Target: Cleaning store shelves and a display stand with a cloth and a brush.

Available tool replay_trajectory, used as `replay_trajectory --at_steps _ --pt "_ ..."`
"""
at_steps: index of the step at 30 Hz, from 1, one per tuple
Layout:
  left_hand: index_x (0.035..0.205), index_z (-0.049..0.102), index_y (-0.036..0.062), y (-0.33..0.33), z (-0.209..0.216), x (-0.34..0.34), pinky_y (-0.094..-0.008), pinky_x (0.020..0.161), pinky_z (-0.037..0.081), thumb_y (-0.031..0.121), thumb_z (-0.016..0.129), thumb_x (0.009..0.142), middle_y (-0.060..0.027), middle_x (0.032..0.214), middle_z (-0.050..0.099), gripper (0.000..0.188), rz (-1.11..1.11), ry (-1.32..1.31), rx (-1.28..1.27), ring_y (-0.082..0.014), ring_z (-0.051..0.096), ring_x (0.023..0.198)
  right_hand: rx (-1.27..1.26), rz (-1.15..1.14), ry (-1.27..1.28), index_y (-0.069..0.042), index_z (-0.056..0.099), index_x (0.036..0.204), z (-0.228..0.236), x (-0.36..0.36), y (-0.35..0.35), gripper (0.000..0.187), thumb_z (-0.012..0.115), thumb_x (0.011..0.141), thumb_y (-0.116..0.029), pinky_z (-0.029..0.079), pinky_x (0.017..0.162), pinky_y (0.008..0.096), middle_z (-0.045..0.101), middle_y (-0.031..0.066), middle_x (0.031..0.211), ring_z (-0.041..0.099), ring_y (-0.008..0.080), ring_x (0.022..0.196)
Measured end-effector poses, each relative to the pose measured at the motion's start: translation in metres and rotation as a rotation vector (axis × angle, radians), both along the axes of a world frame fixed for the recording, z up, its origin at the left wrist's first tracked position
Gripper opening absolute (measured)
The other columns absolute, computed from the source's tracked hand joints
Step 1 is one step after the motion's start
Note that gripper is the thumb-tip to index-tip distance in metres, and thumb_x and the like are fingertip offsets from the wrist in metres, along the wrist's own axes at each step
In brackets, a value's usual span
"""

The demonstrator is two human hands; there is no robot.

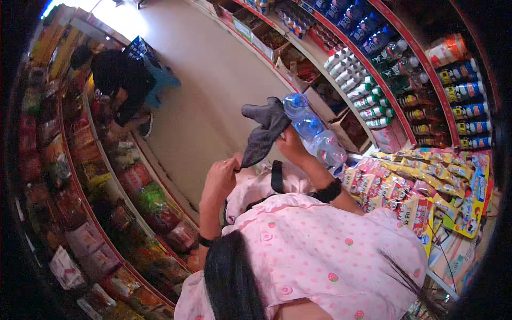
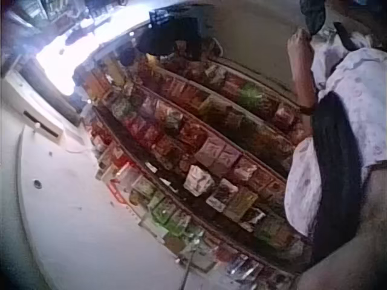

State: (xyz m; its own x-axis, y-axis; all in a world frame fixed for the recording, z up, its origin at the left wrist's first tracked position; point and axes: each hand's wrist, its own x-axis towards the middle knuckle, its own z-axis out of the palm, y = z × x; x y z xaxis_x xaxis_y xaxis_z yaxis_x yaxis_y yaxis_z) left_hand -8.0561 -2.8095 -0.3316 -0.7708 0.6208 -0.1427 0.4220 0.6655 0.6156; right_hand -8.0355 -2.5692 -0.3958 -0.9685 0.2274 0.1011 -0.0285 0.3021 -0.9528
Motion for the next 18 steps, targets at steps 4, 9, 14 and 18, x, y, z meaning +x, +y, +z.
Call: replay_trajectory --at_steps 4,9,14,18 --pt "0.082 0.056 0.0018 -0.001 -0.026 -0.051 -0.0429 0.073 0.047 -0.006 0.050 0.072 -0.0171 0.079 0.063 0.014 -0.045 -0.113 0.020 -0.0356 0.061 0.080 0.041 -0.061 -0.136 0.000 0.054 0.115 -0.006 -0.021 0.014 0.035 0.057 0.081 -0.006 0.036 0.099 0.0390 0.056 0.0186 0.118 0.049 0.0338 0.117" --pt "0.079 0.057 0.0016 -0.018 -0.037 -0.157 -0.0442 0.071 0.047 -0.006 0.048 0.073 -0.0187 0.079 0.062 0.013 0.064 -0.077 -0.019 -0.0370 0.060 0.079 0.076 -0.130 -0.246 -0.001 0.055 0.113 -0.012 -0.063 0.022 0.032 0.057 0.081 -0.006 0.040 0.096 0.0381 0.058 0.0170 0.114 0.053 0.0316 0.111" --pt "0.088 0.053 0.0017 0.001 -0.038 -0.259 -0.0446 0.070 0.047 -0.002 0.050 0.076 -0.0182 0.081 0.061 0.013 -0.046 0.009 0.080 -0.0371 0.059 0.078 0.019 -0.167 -0.243 0.000 0.055 0.109 -0.040 -0.132 0.028 0.033 0.060 0.079 -0.015 0.044 0.087 0.0432 0.059 0.0228 0.105 0.056 0.0380 0.099" --pt "0.090 0.051 0.0016 0.015 -0.028 -0.331 -0.0443 0.072 0.047 0.001 0.052 0.077 -0.0176 0.082 0.061 0.013 -0.111 -0.006 0.064 -0.0367 0.059 0.079 0.168 -0.116 -0.207 0.000 0.056 0.108 -0.022 -0.215 0.036 0.032 0.059 0.080 -0.014 0.044 0.086 0.0449 0.060 0.0241 0.105 0.056 0.0415 0.100"
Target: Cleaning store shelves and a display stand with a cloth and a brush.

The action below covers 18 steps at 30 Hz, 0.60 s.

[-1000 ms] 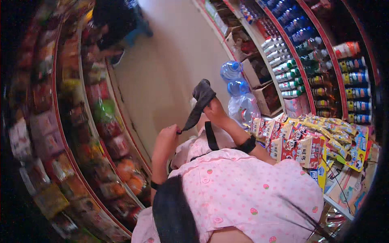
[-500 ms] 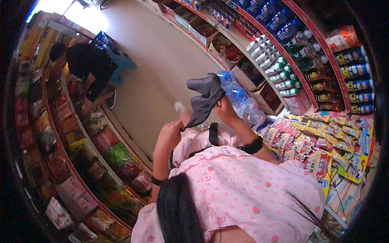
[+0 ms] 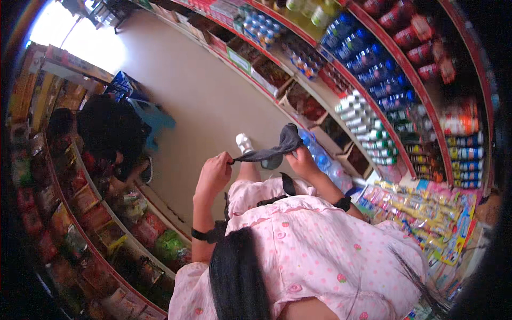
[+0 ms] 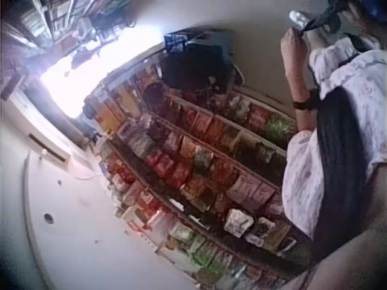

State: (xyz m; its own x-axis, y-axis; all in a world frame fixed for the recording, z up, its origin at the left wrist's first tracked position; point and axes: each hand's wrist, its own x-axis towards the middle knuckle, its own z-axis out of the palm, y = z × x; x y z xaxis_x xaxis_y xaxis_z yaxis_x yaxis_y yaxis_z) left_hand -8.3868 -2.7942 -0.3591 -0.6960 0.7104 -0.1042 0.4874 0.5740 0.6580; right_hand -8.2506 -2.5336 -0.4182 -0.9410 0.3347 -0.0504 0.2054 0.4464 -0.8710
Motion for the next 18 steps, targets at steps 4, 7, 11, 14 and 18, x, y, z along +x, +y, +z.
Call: replay_trajectory --at_steps 4,7,11,14,18 --pt "0.089 0.053 0.0020 0.000 -0.004 -0.061 -0.0441 0.077 0.046 0.001 0.053 0.078 -0.0161 0.082 0.062 0.011 0.067 -0.004 -0.012 -0.0350 0.060 0.081 0.104 0.092 0.145 -0.001 0.057 0.108 0.041 -0.093 -0.002 0.029 0.056 0.081 -0.010 0.044 0.087 0.0466 0.059 0.0249 0.106 0.055 0.0436 0.101" --pt "0.089 0.054 0.0023 -0.010 -0.010 -0.096 -0.0439 0.078 0.046 0.001 0.053 0.079 -0.0157 0.083 0.063 0.010 0.118 -0.003 -0.050 -0.0340 0.060 0.082 0.154 0.167 0.037 -0.001 0.057 0.107 0.062 -0.148 -0.007 0.029 0.057 0.079 -0.009 0.042 0.088 0.0472 0.059 0.0241 0.105 0.054 0.0442 0.099" --pt "0.088 0.056 0.0023 -0.023 -0.021 -0.128 -0.0433 0.078 0.046 0.001 0.053 0.080 -0.0152 0.083 0.064 0.009 0.132 -0.062 -0.027 -0.0329 0.061 0.084 0.259 0.283 0.174 0.000 0.056 0.109 0.080 -0.212 -0.022 0.034 0.059 0.076 -0.008 0.042 0.089 0.0479 0.057 0.0254 0.106 0.052 0.0446 0.102" --pt "0.094 0.056 0.0030 -0.025 -0.021 -0.146 -0.0433 0.079 0.046 0.002 0.055 0.080 -0.0150 0.088 0.064 0.015 0.184 -0.091 0.038 -0.0320 0.061 0.086 0.269 0.363 0.247 0.000 0.052 0.116 0.079 -0.245 -0.028 0.043 0.061 0.075 -0.007 0.040 0.092 0.0477 0.054 0.0257 0.114 0.049 0.0445 0.108" --pt "0.120 0.047 0.0022 -0.019 -0.005 -0.173 -0.0397 0.082 0.048 0.003 0.062 0.079 -0.0215 0.113 0.057 0.044 0.265 -0.213 0.165 -0.0345 0.060 0.097 0.286 0.462 0.256 -0.002 0.049 0.123 0.084 -0.294 -0.036 0.050 0.058 0.075 -0.004 0.036 0.101 0.0463 0.050 0.0237 0.124 0.045 0.0427 0.117"
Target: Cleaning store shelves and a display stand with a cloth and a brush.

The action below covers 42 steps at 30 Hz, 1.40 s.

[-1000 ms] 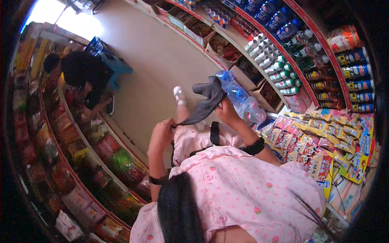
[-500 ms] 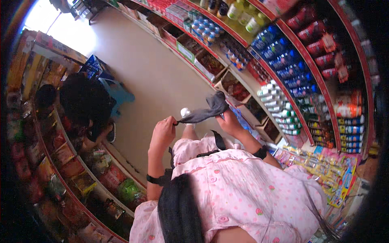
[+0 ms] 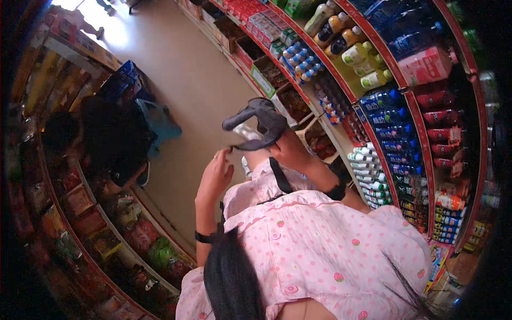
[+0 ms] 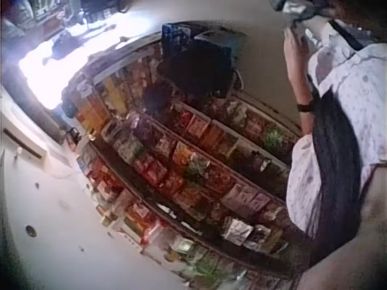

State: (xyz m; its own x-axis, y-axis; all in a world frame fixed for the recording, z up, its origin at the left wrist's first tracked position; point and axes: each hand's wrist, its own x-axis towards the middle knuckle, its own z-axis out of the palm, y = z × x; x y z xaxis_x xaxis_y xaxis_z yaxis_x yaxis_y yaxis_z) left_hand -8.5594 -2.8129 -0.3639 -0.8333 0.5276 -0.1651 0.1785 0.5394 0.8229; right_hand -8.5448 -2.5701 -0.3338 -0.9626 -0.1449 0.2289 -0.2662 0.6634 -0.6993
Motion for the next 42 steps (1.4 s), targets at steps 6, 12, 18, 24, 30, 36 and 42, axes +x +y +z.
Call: replay_trajectory --at_steps 6,12,18,24,30,36,42 --pt "0.135 0.023 -0.0047 0.021 -0.008 -0.069 -0.0428 0.092 0.044 0.021 0.074 0.075 -0.0274 0.120 0.051 0.083 0.069 0.130 0.094 -0.0422 0.052 0.111 0.001 0.327 0.125 0.001 0.060 0.101 0.009 -0.082 -0.029 0.032 0.062 0.072 -0.012 0.043 0.092 0.0428 0.059 0.0218 0.106 0.056 0.0370 0.102" --pt "0.113 0.056 -0.0004 0.021 -0.044 -0.179 -0.0402 0.097 0.041 0.003 0.062 0.070 -0.0177 0.117 0.057 0.043 -0.094 0.225 0.118 -0.0356 0.050 0.114 0.285 0.476 0.221 -0.002 0.063 0.065 0.031 -0.153 -0.042 0.014 0.061 0.065 -0.016 0.050 0.073 0.0381 0.064 0.0147 0.071 0.064 0.0265 0.075" --pt "0.109 0.058 -0.0037 0.015 -0.052 -0.234 -0.0327 0.089 0.046 0.005 0.053 0.087 -0.0106 0.108 0.063 0.025 0.091 -0.287 0.369 -0.0190 0.059 0.099 0.189 0.053 0.045 -0.002 0.064 0.090 0.019 -0.156 0.006 0.021 0.058 0.074 -0.014 0.049 0.078 0.0393 0.064 0.0150 0.087 0.062 0.0300 0.081" --pt "0.116 0.057 0.0003 -0.011 -0.049 -0.258 -0.0300 0.088 0.045 0.008 0.052 0.088 -0.0077 0.109 0.062 0.030 0.183 -0.173 0.473 -0.0178 0.058 0.098 0.039 -0.417 -0.418 -0.003 0.055 0.119 -0.028 -0.079 0.081 0.037 0.054 0.086 -0.021 0.047 0.086 0.0402 0.061 0.0184 0.111 0.059 0.0341 0.100" --pt "0.115 0.057 -0.0033 -0.017 -0.078 -0.234 -0.0312 0.092 0.043 0.004 0.047 0.090 -0.0097 0.110 0.062 0.028 0.172 -0.203 0.441 -0.0190 0.058 0.101 -0.005 -0.684 -0.569 -0.001 0.055 0.115 -0.072 0.050 0.130 0.037 0.058 0.085 -0.021 0.047 0.088 0.0390 0.060 0.0191 0.112 0.059 0.0321 0.103" --pt "0.110 0.059 -0.0016 -0.003 -0.130 -0.175 -0.0292 0.082 0.046 0.010 0.054 0.091 -0.0046 0.103 0.063 0.023 0.200 -0.253 0.381 -0.0153 0.057 0.091 -0.124 -0.859 -0.609 0.000 0.058 0.107 -0.133 0.098 0.191 0.030 0.063 0.081 -0.014 0.046 0.086 0.0385 0.060 0.0175 0.102 0.058 0.0295 0.101" --pt "0.108 0.060 -0.0024 0.029 -0.177 -0.119 -0.0283 0.077 0.047 0.003 0.051 0.087 -0.0055 0.101 0.063 0.023 0.287 -0.353 0.269 -0.0145 0.057 0.088 0.310 -0.820 -0.382 -0.001 0.047 0.123 -0.216 0.052 0.293 0.046 0.060 0.082 -0.017 0.042 0.091 0.0447 0.051 0.0200 0.120 0.050 0.0385 0.110"
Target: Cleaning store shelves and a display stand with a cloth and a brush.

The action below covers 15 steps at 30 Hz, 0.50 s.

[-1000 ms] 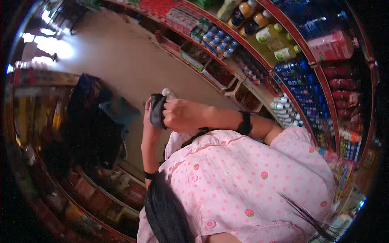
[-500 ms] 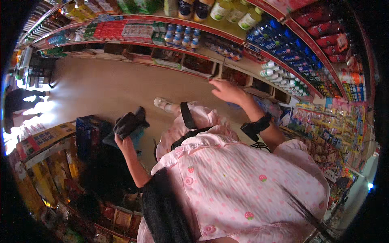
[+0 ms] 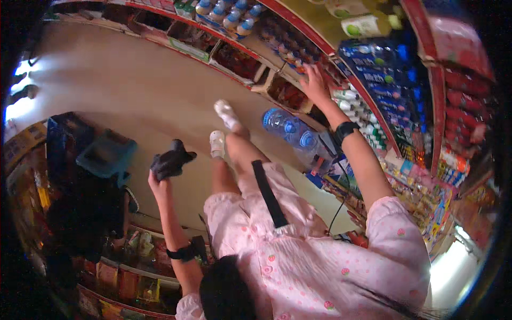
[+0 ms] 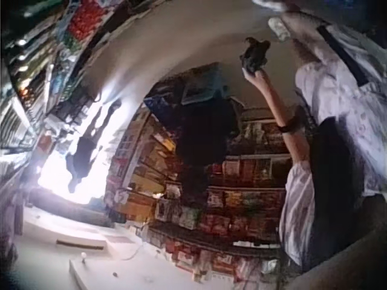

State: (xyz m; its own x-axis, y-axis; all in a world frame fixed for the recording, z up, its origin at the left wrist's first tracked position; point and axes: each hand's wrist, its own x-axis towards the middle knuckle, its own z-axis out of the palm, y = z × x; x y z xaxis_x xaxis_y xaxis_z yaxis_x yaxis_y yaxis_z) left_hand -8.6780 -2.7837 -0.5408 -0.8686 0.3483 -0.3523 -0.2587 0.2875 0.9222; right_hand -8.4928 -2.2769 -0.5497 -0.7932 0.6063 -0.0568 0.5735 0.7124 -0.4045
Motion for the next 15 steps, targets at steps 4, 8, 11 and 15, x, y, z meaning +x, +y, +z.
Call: replay_trajectory --at_steps 4,8,11,15 --pt "0.109 0.059 -0.0048 0.059 -0.007 0.026 -0.0280 0.081 0.047 0.006 0.054 0.082 -0.0071 0.097 0.065 0.030 -0.008 -0.236 -0.030 -0.0148 0.060 0.088 0.099 0.094 -0.139 0.000 0.044 0.126 -0.030 -0.056 0.033 0.050 0.060 0.083 -0.021 0.040 0.096 0.0464 0.046 0.0247 0.126 0.047 0.0426 0.112" --pt "0.104 0.055 -0.0002 0.151 -0.032 0.040 -0.0293 0.073 0.050 0.012 0.062 0.073 -0.0118 0.086 0.066 0.034 -0.205 -0.215 -0.066 -0.0167 0.063 0.079 0.179 0.009 -0.084 0.003 0.049 0.119 -0.066 -0.057 0.056 0.052 0.062 0.083 -0.032 0.036 0.100 0.0480 0.052 0.0281 0.116 0.051 0.0418 0.109" --pt "0.107 0.048 0.0007 0.199 -0.024 0.048 -0.0295 0.072 0.049 0.000 0.060 0.066 -0.0184 0.086 0.064 0.043 -0.271 -0.239 -0.099 -0.0200 0.063 0.082 0.334 0.130 -0.089 0.003 0.054 0.111 -0.080 -0.080 0.060 0.053 0.061 0.082 -0.041 0.036 0.100 0.0457 0.060 0.0264 0.103 0.057 0.0378 0.100" --pt "0.117 0.047 0.0051 0.237 -0.045 0.090 -0.0382 0.081 0.049 -0.002 0.060 0.065 -0.0190 0.098 0.063 0.054 -0.302 -0.213 0.024 -0.0351 0.063 0.089 0.316 0.046 -0.085 0.003 0.054 0.111 -0.088 -0.080 0.051 0.051 0.063 0.083 -0.038 0.038 0.097 0.0470 0.059 0.0270 0.103 0.058 0.0378 0.097"
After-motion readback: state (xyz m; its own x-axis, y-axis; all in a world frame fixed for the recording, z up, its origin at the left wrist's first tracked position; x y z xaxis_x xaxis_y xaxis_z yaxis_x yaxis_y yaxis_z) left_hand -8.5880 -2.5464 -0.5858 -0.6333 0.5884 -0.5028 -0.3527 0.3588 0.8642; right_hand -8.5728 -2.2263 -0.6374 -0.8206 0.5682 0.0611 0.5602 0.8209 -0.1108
